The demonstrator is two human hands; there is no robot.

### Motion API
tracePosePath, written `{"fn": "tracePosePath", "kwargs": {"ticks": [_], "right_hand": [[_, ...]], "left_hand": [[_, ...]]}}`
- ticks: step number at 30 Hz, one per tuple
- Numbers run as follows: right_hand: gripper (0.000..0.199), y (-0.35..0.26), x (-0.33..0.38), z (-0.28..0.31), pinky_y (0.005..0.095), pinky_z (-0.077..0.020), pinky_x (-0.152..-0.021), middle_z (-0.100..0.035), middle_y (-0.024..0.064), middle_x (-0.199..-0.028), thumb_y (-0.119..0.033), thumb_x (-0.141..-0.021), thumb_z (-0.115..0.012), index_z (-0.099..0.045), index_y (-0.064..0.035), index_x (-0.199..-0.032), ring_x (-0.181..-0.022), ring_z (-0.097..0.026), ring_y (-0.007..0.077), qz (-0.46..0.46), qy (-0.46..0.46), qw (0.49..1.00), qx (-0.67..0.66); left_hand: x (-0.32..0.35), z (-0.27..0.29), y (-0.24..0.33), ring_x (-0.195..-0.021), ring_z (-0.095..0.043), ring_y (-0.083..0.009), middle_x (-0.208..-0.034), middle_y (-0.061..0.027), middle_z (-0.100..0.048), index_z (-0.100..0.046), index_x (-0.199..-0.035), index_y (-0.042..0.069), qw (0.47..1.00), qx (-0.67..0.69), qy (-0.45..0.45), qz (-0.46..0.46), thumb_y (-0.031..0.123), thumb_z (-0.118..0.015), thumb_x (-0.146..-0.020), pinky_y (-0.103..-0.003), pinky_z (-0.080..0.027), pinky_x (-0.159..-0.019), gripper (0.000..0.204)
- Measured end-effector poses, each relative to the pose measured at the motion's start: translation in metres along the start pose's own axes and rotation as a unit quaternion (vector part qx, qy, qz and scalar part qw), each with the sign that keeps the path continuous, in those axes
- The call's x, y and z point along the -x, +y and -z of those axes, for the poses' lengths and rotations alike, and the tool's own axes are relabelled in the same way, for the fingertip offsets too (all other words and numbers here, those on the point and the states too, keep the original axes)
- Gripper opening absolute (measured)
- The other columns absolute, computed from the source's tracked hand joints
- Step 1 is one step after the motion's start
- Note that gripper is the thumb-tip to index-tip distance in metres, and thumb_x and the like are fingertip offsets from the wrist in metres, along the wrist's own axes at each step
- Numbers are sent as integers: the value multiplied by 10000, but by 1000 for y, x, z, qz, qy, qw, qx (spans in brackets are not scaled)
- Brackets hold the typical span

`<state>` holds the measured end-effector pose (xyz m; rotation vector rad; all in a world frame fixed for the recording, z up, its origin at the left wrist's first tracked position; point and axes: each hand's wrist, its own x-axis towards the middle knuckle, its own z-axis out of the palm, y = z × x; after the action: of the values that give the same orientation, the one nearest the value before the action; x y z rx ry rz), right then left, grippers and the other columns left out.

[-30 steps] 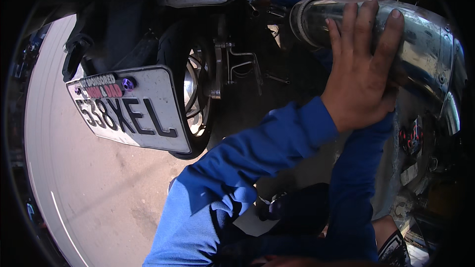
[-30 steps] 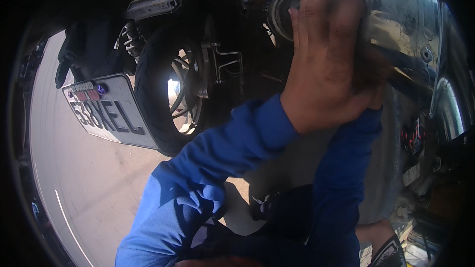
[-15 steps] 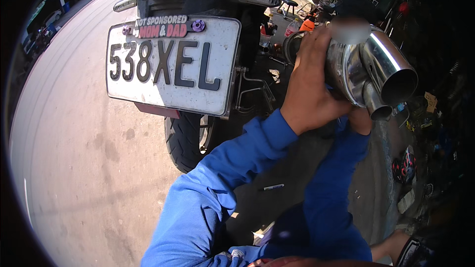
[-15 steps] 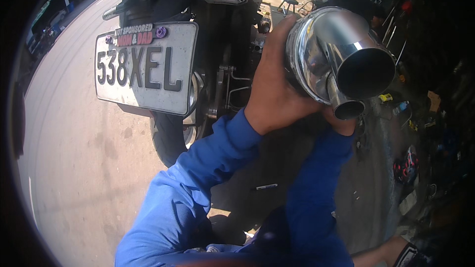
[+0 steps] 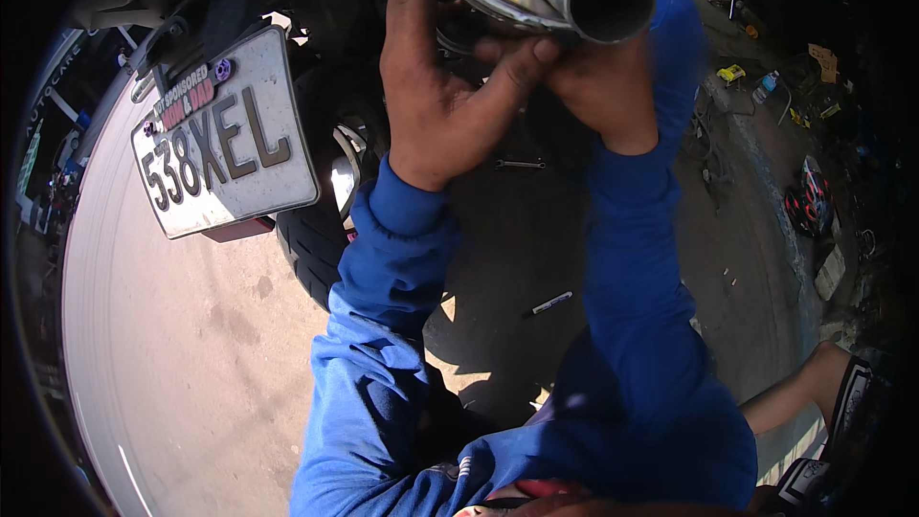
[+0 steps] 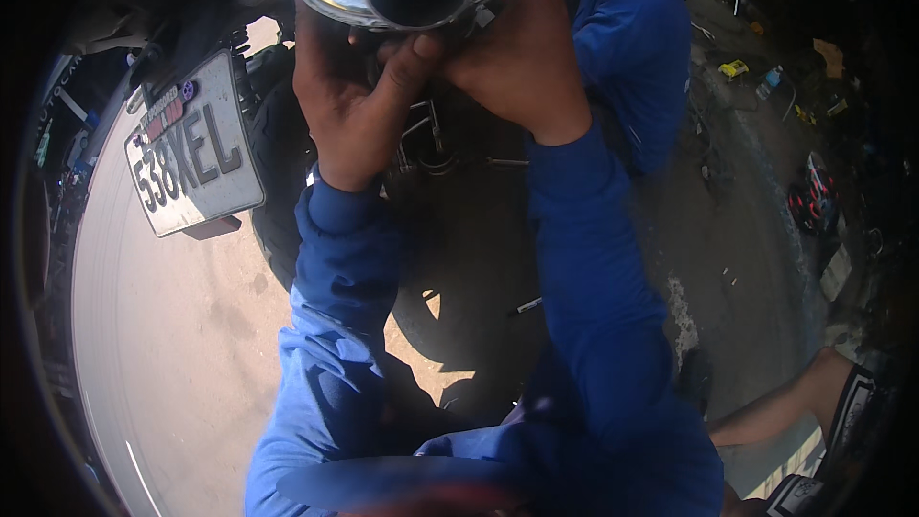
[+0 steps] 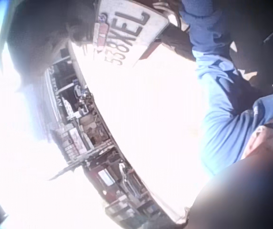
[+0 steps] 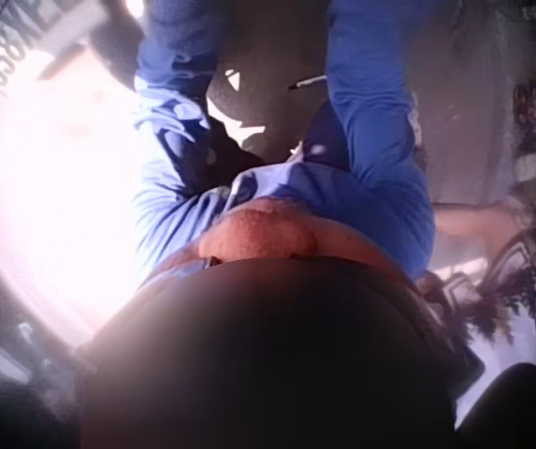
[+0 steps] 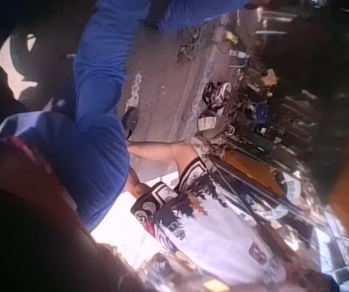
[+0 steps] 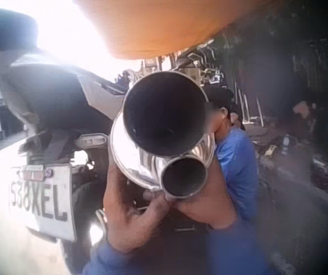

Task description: The person repeatedly positions a chrome motorcycle exhaust pipe against the rear of a white motorcycle, aligning it with the mounting points. They handle a yellow heat wrap and a metal clamp, preparing to secure the exhaust. The person does not complete the installation within the clip.

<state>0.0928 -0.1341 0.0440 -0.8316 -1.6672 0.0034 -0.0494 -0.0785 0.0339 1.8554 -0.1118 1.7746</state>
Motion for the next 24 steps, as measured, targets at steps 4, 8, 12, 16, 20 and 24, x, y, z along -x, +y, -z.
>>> {"fn": "tracePosePath", "kwargs": {"ticks": [4, 8, 12, 16, 20, 24], "right_hand": [[1019, 13, -9, -14, 412, -405, -1139, -458, 183, -1510, -78, -805, -845, -196, -51, -1589, -1365, -493, 280, 156, 73, 982, -81], [1024, 25, -12, -17, 410, -418, -1124, -456, 174, -1503, -134, -849, -834, -144, -43, -1600, -1356, -498, 295, 192, 26, 974, -121], [1080, 26, -6, -17, 399, -422, -1129, -454, 163, -1484, -152, -821, -874, -132, -40, -1597, -1339, -507, 273, 144, 4, 976, -162], [1101, 28, -9, -17, 439, -368, -1162, -439, 193, -1483, -265, -732, -930, -242, 5, -1548, -1388, -448, 320, 197, 89, 976, -28], [1082, 32, -6, -24, 479, -335, -1159, -437, 243, -1466, -428, -727, -881, -299, 29, -1516, -1383, -433, 411, 167, 109, 976, 87], [1043, 41, -4, -30, 437, -399, -1140, -468, 199, -1455, -200, -700, -918, -303, 11, -1515, -1343, -497, 318, 170, 101, 979, -44]], "left_hand": [[3, 12, -2, -1267, -581, -259, -1401, -195, -557, -378, -1468, -64, 997, 8, 19, 70, 156, -952, -714, -376, -498, -1049, 972], [-8, 29, -8, -1235, -610, -266, -1361, -190, -596, -414, -1436, -76, 998, 54, -35, 25, 169, -973, -681, -386, -518, -1046, 971], [-11, 49, -9, -1234, -613, -273, -1343, -175, -604, -381, -1476, -35, 991, -53, -116, 32, 141, -930, -732, -387, -514, -1043, 940], [-6, 51, -14, -1239, -624, -285, -1334, -186, -625, -433, -1422, -39, 995, -28, -82, 40, 194, -900, -783, -403, -515, -1051, 825], [-8, 51, -8, -1231, -626, -274, -1330, -188, -628, -515, -1361, -60, 985, -86, -134, 64, 136, -972, -659, -397, -532, -1039, 860], [-19, 36, -17, -1226, -611, -257, -1354, -161, -586, -391, -1458, -28, 986, -37, -161, 23, 125, -980, -631, -383, -526, -1026, 1026]]}}
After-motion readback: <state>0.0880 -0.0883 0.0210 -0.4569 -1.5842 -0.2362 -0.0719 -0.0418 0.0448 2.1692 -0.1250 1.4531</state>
